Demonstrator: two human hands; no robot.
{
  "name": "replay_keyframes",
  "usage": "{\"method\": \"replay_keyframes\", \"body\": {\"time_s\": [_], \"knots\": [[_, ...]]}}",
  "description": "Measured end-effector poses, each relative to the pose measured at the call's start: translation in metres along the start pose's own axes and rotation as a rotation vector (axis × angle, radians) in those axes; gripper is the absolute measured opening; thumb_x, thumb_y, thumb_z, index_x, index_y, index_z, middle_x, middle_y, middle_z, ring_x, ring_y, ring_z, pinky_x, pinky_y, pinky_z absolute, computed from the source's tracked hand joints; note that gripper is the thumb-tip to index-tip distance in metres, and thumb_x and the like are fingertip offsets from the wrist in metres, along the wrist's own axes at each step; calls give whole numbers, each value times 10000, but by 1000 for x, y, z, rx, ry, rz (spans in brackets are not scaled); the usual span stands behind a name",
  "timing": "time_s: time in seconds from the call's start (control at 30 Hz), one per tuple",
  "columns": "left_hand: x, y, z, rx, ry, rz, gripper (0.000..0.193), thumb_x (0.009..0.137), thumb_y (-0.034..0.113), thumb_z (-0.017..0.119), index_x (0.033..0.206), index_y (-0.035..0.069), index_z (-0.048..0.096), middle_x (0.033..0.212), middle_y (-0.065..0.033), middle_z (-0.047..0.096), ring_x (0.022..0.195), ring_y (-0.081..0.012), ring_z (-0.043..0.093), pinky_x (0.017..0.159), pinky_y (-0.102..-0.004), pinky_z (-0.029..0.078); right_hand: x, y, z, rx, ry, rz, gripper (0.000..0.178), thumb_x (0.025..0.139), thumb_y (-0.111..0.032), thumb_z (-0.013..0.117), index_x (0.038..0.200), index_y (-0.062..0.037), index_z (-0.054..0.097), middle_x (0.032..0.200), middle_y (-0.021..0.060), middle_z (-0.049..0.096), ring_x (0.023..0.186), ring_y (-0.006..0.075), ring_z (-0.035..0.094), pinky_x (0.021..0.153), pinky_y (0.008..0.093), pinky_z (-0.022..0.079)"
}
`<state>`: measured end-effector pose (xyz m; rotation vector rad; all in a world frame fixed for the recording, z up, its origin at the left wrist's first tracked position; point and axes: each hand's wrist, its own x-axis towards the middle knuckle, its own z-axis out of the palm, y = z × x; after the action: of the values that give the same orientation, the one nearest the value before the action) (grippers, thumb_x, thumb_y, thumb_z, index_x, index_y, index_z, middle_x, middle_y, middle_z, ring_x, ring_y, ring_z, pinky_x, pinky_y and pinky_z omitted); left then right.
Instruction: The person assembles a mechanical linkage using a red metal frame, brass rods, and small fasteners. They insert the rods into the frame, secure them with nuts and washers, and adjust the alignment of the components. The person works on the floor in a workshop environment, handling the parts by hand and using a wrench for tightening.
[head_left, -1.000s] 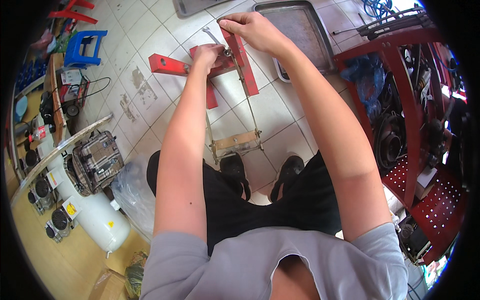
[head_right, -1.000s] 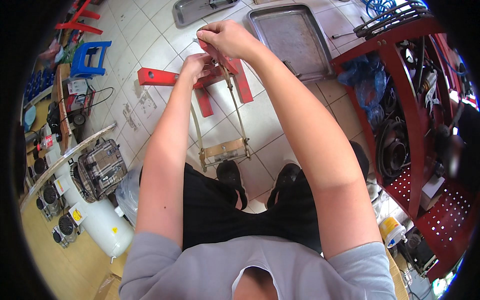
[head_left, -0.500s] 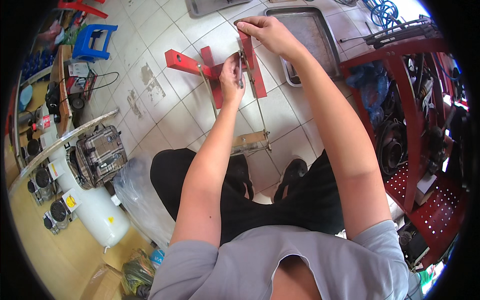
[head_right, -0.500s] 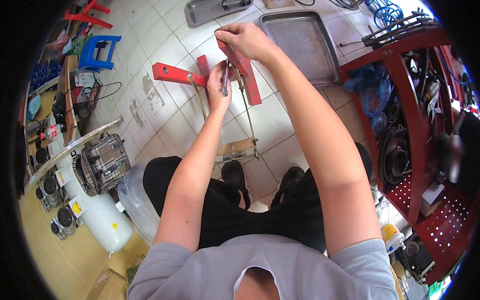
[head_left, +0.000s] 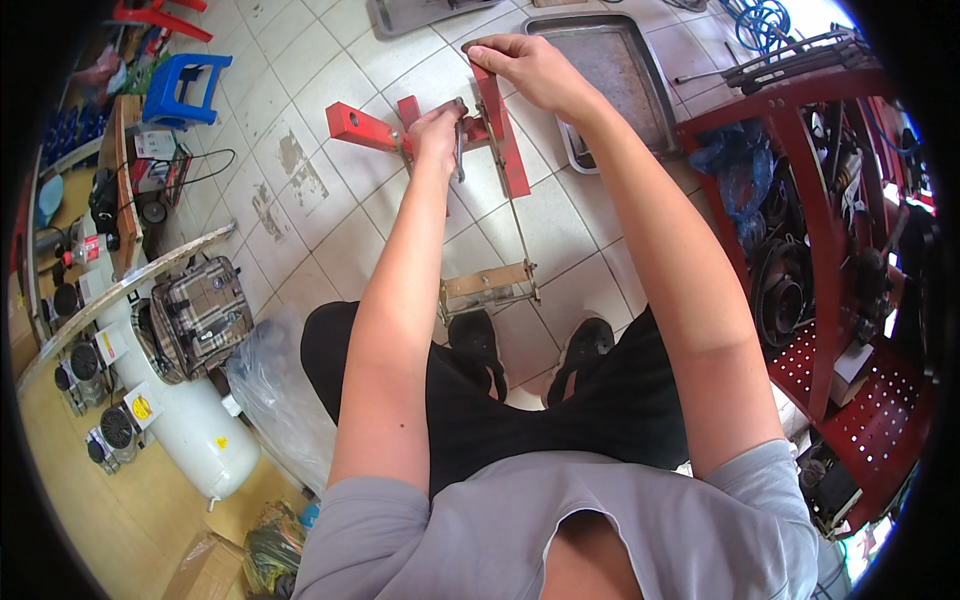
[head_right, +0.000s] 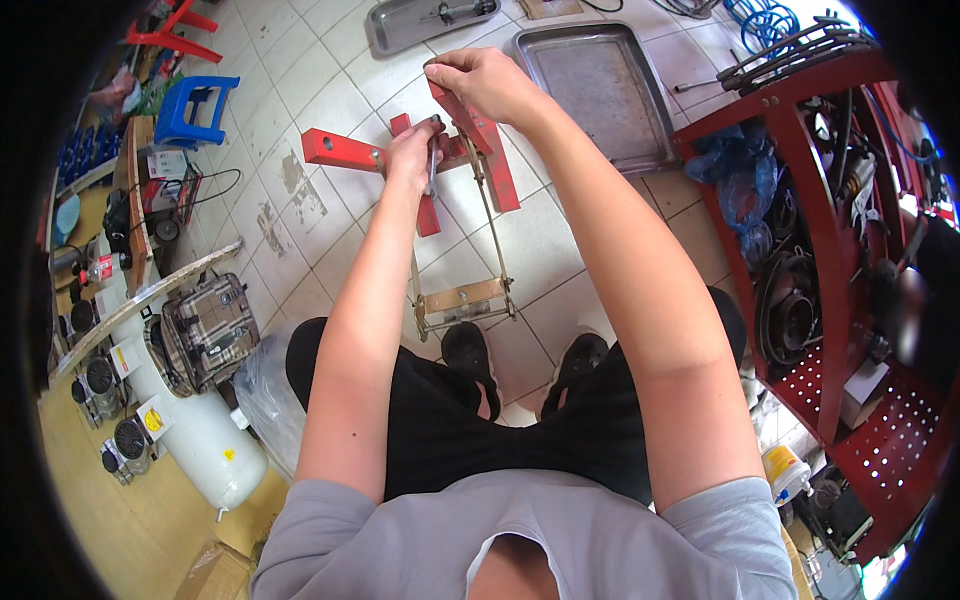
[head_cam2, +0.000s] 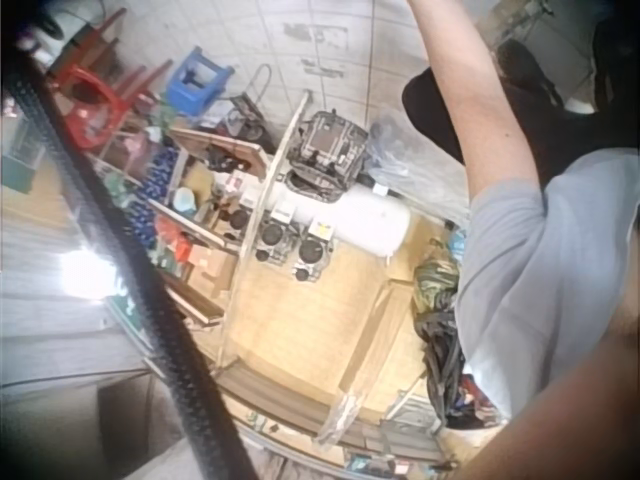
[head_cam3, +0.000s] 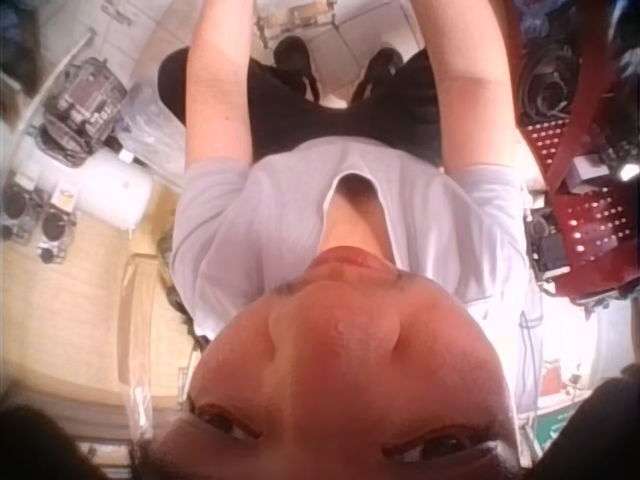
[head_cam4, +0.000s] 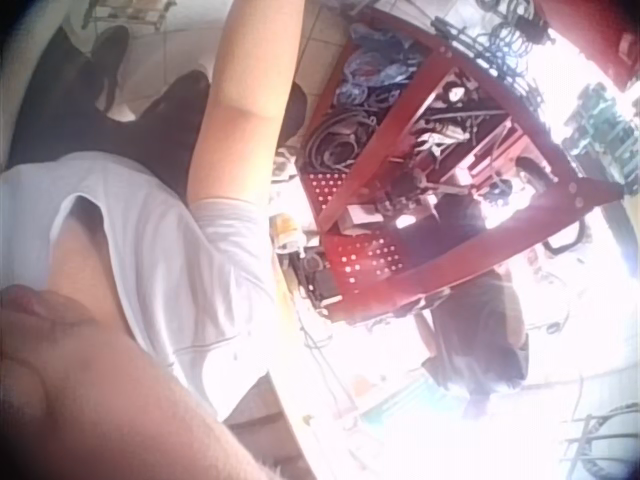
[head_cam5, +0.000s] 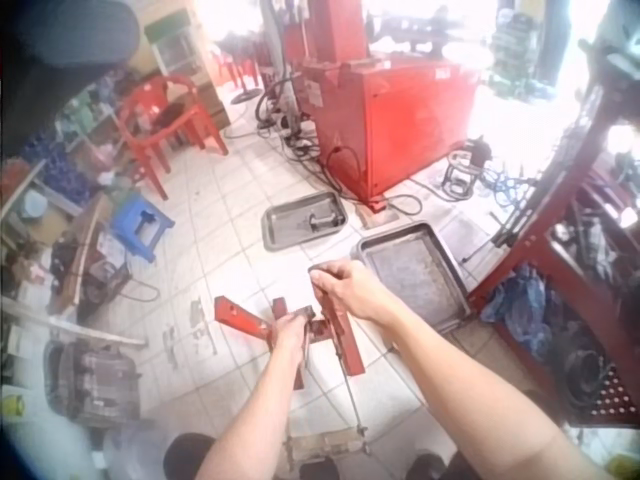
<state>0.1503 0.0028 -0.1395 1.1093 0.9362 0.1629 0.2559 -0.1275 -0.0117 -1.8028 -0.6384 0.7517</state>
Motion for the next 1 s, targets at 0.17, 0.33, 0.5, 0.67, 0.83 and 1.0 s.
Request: {"method": "replay_keyframes", "body": {"time_s": [0.17,0.33,0.5,0.67,0.83,1.0], "knots": [[-6,-36,7,1,-3,344,311,884,24,559,1188,-40,565,1008,-99,663,800,-130,635,665,-248,514,0,-1,0,-3,-12,-12,417,901,-343,590,1170,-26,616,1038,83,666,991,159,581,906,292,421],[-9,-51,3,269,-16,530,304,894,21,538,1189,-47,565,1027,-102,662,888,-138,633,791,-258,510,0,0,2,18,3,6,415,901,-339,593,1171,-24,616,1025,71,664,981,151,575,892,289,425],[-17,-48,11,437,127,633,288,852,75,574,1125,3,627,980,-165,685,867,-225,674,798,-310,497,4,12,5,39,84,-71,353,878,-351,601,1045,-50,676,855,43,674,756,125,584,720,282,472],[-13,-48,11,365,180,631,281,863,84,560,1126,13,628,972,-171,680,858,-250,674,792,-327,499,6,14,8,43,84,-90,364,880,-347,600,1058,-37,669,872,51,676,780,126,588,734,281,472],[-22,-31,22,445,176,681,272,865,79,560,1119,17,633,951,-179,674,845,-286,669,763,-347,506,5,15,3,27,75,-47,361,886,-342,594,1043,-25,669,872,49,673,794,121,585,746,277,468],[-9,-35,9,572,170,737,240,861,83,572,1077,18,653,944,-198,663,854,-318,661,754,-365,507,2,6,8,104,72,-58,323,893,-322,590,984,-24,677,833,27,655,786,106,570,743,274,458]]}}
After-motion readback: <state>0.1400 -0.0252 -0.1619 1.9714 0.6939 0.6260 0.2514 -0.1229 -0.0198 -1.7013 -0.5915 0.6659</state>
